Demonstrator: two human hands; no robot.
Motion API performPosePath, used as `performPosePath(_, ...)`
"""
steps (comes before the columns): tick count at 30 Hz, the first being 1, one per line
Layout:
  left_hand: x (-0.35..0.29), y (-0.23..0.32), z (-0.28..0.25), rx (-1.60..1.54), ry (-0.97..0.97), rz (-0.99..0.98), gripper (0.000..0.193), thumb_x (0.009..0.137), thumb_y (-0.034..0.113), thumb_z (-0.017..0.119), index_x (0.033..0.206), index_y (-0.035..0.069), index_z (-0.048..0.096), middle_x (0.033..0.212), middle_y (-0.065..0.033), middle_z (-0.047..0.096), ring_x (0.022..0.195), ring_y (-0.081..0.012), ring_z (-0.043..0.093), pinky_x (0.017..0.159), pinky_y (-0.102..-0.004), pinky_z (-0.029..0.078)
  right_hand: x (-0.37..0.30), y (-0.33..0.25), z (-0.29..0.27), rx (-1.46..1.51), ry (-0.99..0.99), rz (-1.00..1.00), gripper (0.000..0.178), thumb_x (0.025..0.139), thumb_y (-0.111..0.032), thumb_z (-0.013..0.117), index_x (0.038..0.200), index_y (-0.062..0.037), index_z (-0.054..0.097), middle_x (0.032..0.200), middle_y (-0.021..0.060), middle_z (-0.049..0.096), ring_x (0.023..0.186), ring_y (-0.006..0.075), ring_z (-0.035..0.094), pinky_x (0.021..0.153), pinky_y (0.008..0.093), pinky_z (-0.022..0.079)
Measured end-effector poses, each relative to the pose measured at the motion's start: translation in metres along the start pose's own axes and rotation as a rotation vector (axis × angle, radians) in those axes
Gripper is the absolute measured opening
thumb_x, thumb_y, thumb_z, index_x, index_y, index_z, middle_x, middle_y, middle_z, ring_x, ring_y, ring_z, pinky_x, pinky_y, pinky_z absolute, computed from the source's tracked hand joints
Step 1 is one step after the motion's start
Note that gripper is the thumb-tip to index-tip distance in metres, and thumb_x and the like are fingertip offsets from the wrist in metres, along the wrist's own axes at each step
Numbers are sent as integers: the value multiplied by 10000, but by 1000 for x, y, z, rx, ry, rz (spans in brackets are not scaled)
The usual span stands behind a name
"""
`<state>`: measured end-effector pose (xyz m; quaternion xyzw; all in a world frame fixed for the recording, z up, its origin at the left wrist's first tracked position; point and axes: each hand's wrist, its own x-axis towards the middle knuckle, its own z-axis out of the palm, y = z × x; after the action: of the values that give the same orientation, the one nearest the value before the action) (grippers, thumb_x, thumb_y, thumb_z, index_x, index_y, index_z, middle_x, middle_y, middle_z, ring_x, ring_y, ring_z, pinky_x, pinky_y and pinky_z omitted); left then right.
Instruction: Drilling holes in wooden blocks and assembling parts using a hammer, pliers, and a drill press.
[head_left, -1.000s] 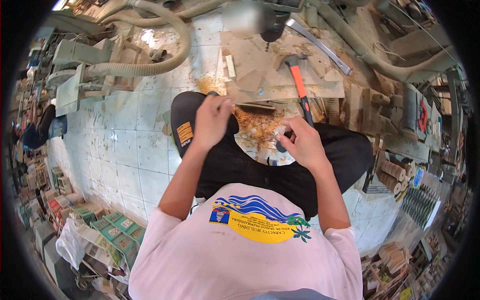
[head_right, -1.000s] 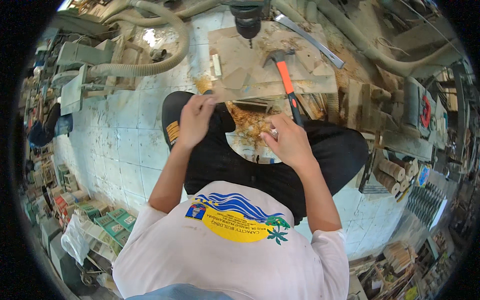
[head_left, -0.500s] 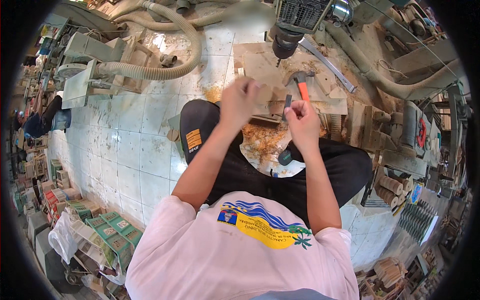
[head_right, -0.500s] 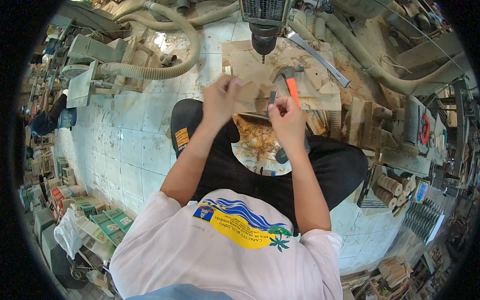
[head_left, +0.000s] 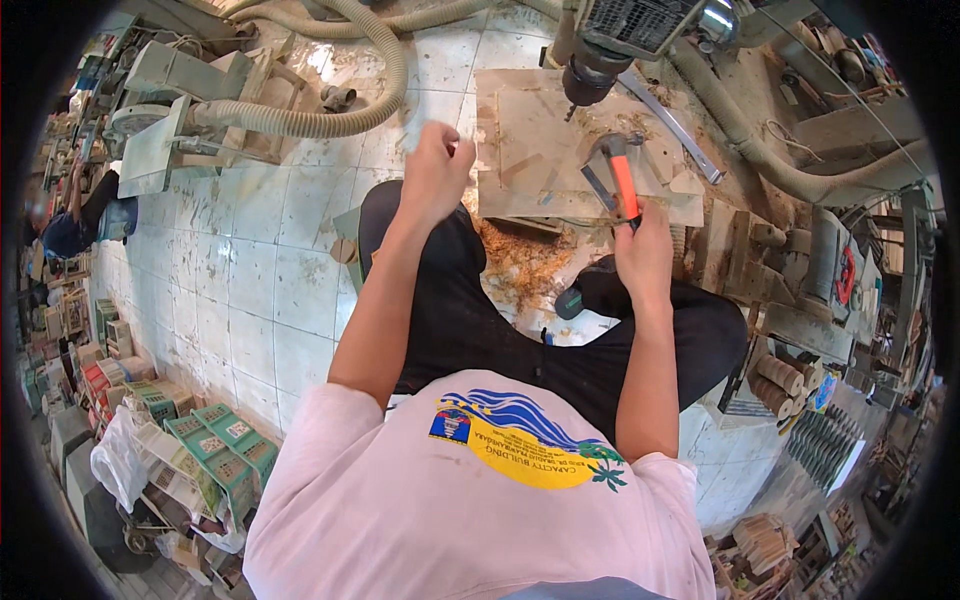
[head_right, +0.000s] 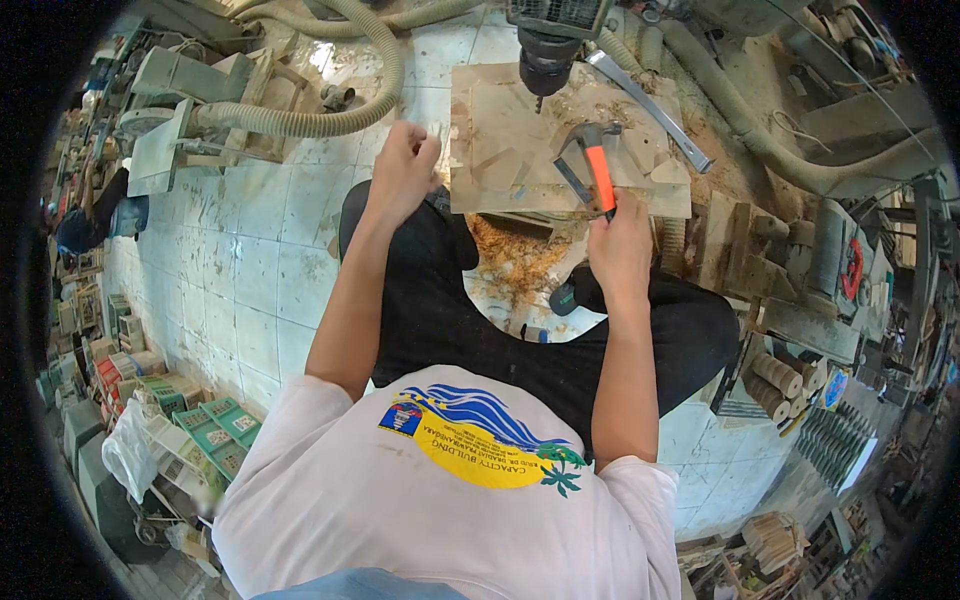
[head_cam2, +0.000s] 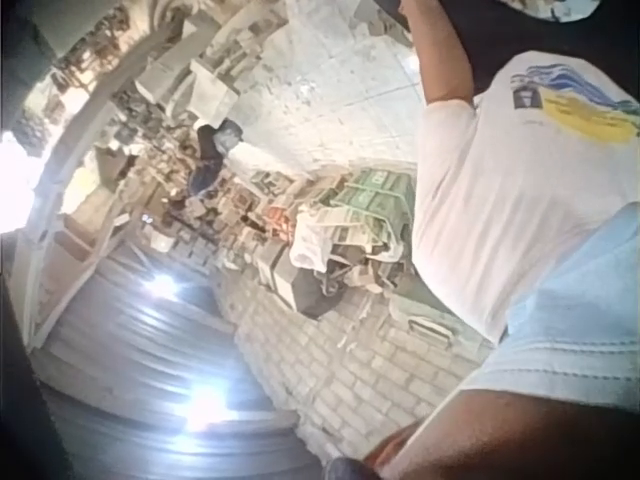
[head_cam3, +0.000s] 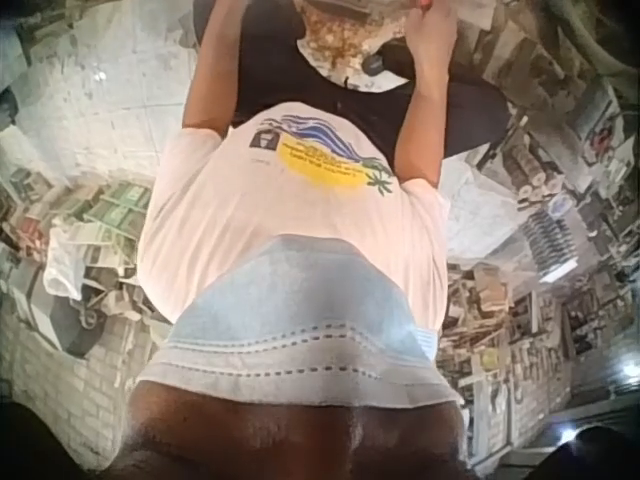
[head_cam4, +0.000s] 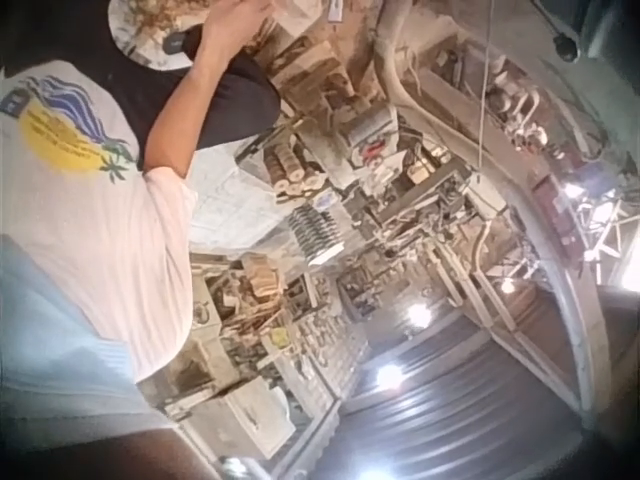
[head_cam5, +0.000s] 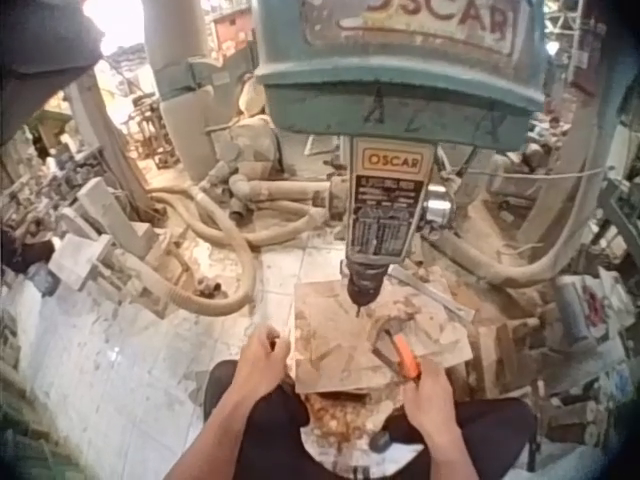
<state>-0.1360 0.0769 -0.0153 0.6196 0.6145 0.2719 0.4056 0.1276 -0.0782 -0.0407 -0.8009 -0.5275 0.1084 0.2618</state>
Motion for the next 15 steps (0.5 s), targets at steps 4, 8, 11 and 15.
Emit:
performPosePath(4, -70, -16, 3, -666, -320, -335, 151, 1059, 185, 565, 1084, 45, 616, 748, 5, 546, 596, -89, 528, 561, -254, 435, 1, -22, -19, 228, 9, 90, 372, 945, -54, 612, 1303, 41, 579, 1112, 215, 667, 987, 341, 667, 874, 419, 526)
performPosePath(8, -101, -22, 33, -706, -374, -548, 183, 1083, 235, 535, 1131, 74, 609, 820, -5, 584, 627, -89, 521, 558, -256, 413, -21, -33, -31, 481, 16, 155, 356, 980, -84, 604, 1320, 18, 583, 980, 147, 654, 868, 228, 626, 841, 345, 509)
performPosePath(11, -101, -29, 43, -730, -376, -534, 199, 1093, 248, 512, 1154, 76, 591, 832, -3, 574, 596, -82, 481, 536, -253, 380, -43, -35, -34, 505, -55, 90, 351, 1012, -98, 588, 1348, 3, 583, 922, 94, 634, 779, 171, 621, 761, 324, 525)
performPosePath(15, -99, -33, 56, -781, -334, -538, 213, 1105, 241, 479, 1153, 60, 580, 812, 0, 550, 559, -73, 416, 511, -245, 342, -71, -59, -30, 666, -300, 154, 463, 1059, -109, 551, 1517, -67, 503, 785, 59, 616, 591, 102, 567, 570, 284, 506)
